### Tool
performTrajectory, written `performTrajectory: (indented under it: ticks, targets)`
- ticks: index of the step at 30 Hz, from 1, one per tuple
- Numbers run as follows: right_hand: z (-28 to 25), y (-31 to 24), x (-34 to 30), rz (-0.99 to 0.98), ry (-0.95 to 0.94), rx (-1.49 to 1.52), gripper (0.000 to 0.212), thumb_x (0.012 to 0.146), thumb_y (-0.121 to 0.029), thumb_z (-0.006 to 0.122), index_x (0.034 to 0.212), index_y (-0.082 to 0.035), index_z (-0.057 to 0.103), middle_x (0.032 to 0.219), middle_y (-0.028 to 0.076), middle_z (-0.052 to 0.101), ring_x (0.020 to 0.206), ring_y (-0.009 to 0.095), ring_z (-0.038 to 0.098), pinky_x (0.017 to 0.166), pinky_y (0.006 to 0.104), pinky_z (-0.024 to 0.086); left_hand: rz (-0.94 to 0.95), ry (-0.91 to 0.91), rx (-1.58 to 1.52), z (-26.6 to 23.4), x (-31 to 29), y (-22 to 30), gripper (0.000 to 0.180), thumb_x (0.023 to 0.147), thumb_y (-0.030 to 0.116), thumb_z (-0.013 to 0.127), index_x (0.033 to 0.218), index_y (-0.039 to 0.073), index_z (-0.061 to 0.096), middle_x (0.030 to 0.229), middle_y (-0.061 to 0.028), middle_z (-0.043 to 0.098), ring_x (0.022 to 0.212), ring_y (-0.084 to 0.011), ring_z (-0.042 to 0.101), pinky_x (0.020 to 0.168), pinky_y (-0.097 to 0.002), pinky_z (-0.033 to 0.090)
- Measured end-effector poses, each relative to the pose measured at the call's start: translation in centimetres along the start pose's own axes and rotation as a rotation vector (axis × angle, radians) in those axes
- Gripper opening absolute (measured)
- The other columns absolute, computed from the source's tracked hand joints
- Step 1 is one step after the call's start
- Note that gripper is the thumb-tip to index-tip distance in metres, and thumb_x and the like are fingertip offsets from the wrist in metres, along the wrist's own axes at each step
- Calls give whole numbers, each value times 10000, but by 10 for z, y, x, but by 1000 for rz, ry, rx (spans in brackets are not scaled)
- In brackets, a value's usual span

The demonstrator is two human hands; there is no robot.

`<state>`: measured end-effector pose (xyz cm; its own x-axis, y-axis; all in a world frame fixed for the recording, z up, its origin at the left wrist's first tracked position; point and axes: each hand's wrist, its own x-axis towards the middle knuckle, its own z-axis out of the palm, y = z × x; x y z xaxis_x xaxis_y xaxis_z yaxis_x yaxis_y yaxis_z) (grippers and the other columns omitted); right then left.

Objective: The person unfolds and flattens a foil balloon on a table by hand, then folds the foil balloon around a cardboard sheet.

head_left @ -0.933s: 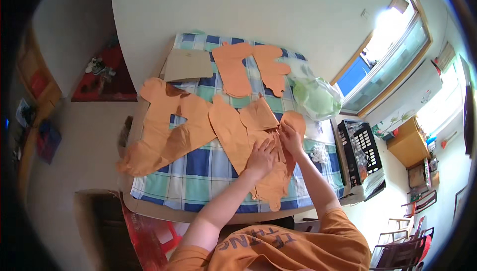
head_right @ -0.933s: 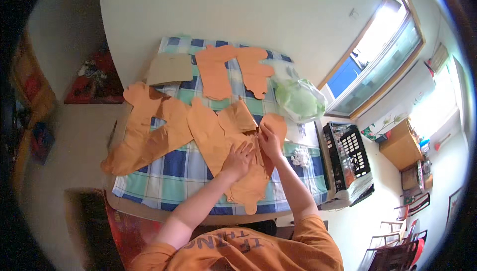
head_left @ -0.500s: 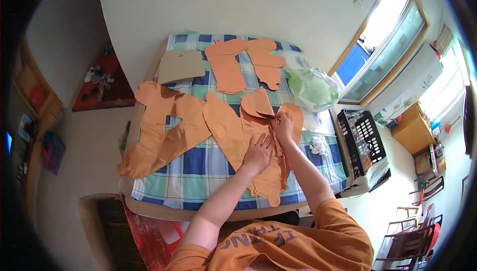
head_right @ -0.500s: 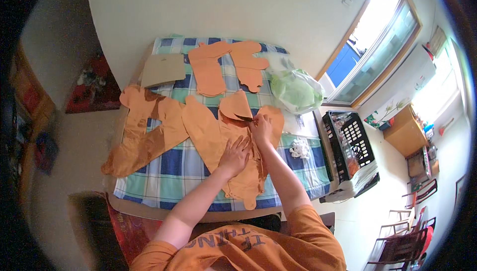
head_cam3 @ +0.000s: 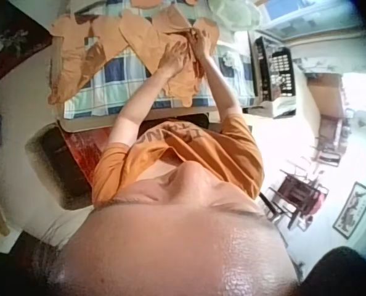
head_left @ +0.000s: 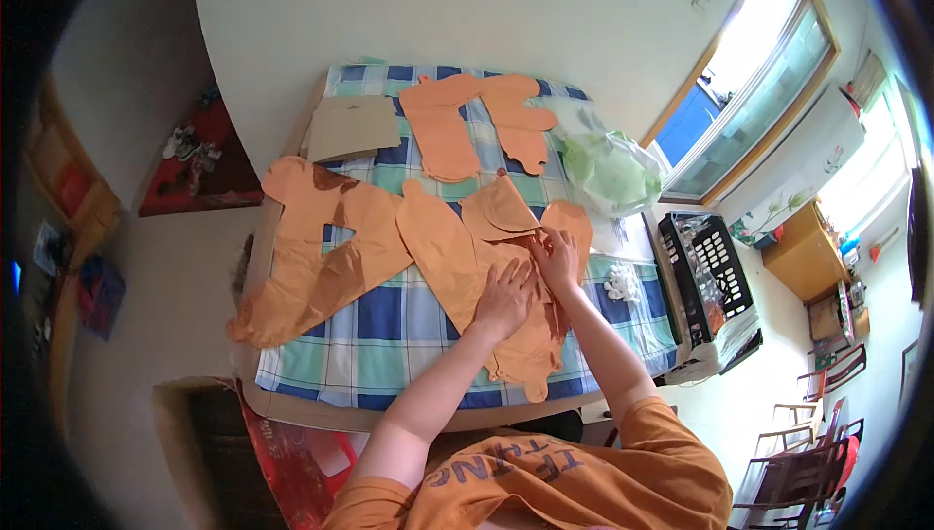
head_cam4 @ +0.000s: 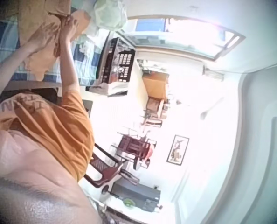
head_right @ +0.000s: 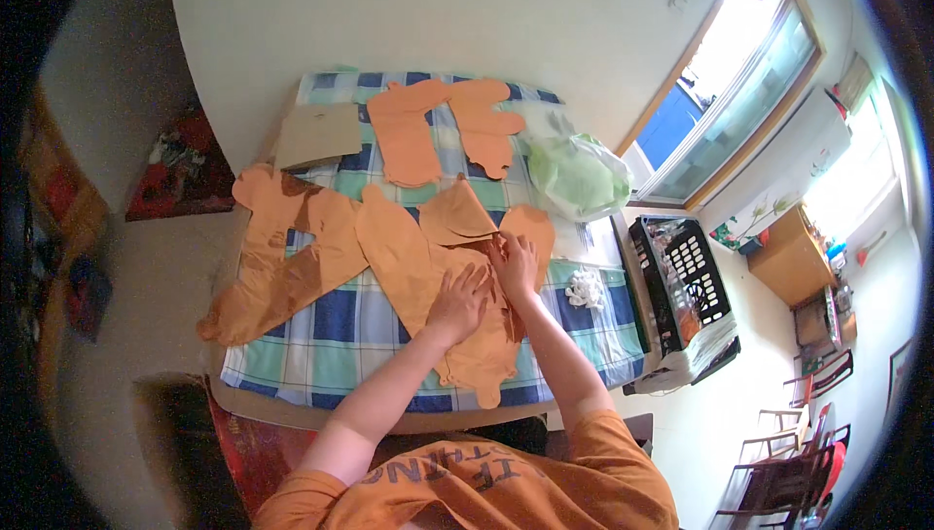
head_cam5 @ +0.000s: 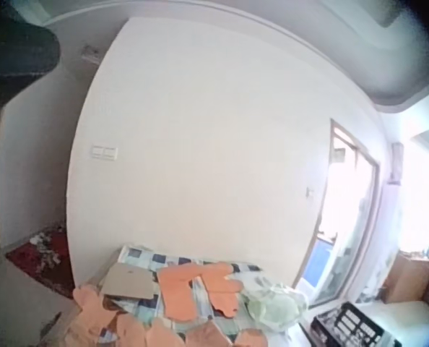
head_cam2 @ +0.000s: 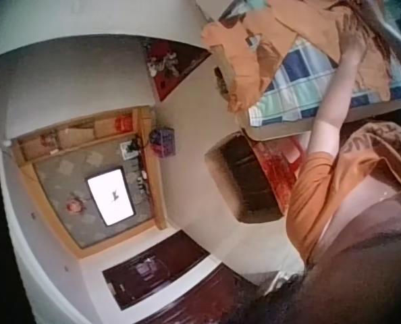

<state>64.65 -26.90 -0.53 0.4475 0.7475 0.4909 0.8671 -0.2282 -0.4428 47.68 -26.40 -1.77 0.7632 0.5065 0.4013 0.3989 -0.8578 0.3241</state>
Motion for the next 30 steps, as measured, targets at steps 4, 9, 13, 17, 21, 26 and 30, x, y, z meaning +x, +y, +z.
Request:
performTrajectory:
  ticks: [4, 9, 13, 17, 21, 26, 30]
  targets:
    - [11, 8, 8, 30, 83, -4, 204, 825, -207, 664, 998, -99, 654, 869, 114, 615, 885, 306, 572, 787, 431, 444, -12, -83, -4, -2, 4, 2, 435, 950, 252, 472, 1354, 92, 492, 1463, -96, 416, 1388, -277, 322, 1136, -521, 222]
    - [18, 4, 9, 85, 37, 4, 187, 823, -159, 632, 1001, -104, 650, 911, 100, 615, 913, 299, 574, 817, 436, 433, -13, -87, -15, -4, 4, 4, 445, 951, 255, 470, 1365, 91, 478, 1467, -101, 410, 1385, -283, 327, 1137, -524, 219]
    - [15, -4, 5, 19, 30, -121, 269, 821, -159, 614, 1087, -155, 652, 986, 66, 614, 1004, 280, 564, 852, 442, 420, -13, -82, -37, -6, 2, 3, 446, 951, 257, 469, 1366, 92, 476, 1467, -103, 410, 1381, -287, 334, 1136, -525, 217]
    - [7, -8, -4, -51, -19, -157, 347, 827, -166, 613, 1173, -150, 630, 1040, 72, 610, 1030, 285, 554, 864, 447, 424, -2, -80, -11, -7, 1, 2, 444, 953, 261, 465, 1360, 83, 479, 1464, -106, 413, 1381, -291, 335, 1134, -528, 221]
    - [4, -5, -12, -63, 32, -175, 422, 844, -194, 609, 1259, -123, 583, 1109, 80, 603, 1070, 301, 535, 893, 453, 419, -24, -60, -44, -3, 2, 2, 477, 954, 270, 464, 1375, 48, 447, 1458, -113, 421, 1380, -289, 337, 1135, -523, 220]
    - [8, -2, -11, 12, 32, -149, 481, 830, -221, 619, 1289, -111, 523, 1146, 101, 593, 1094, 311, 527, 907, 470, 411, -39, -24, -50, -1, 4, 3, 486, 937, 251, 480, 1372, 35, 450, 1456, -95, 434, 1381, -264, 338, 1126, -527, 231]
    - [10, 1, -10, 30, 16, -199, 526, 826, -241, 611, 1316, -104, 478, 1159, 112, 585, 1098, 325, 519, 911, 477, 408, -88, -66, -148, -4, 13, -1, 461, 916, 230, 516, 1335, 40, 478, 1447, -117, 437, 1377, -267, 342, 1125, -519, 243]
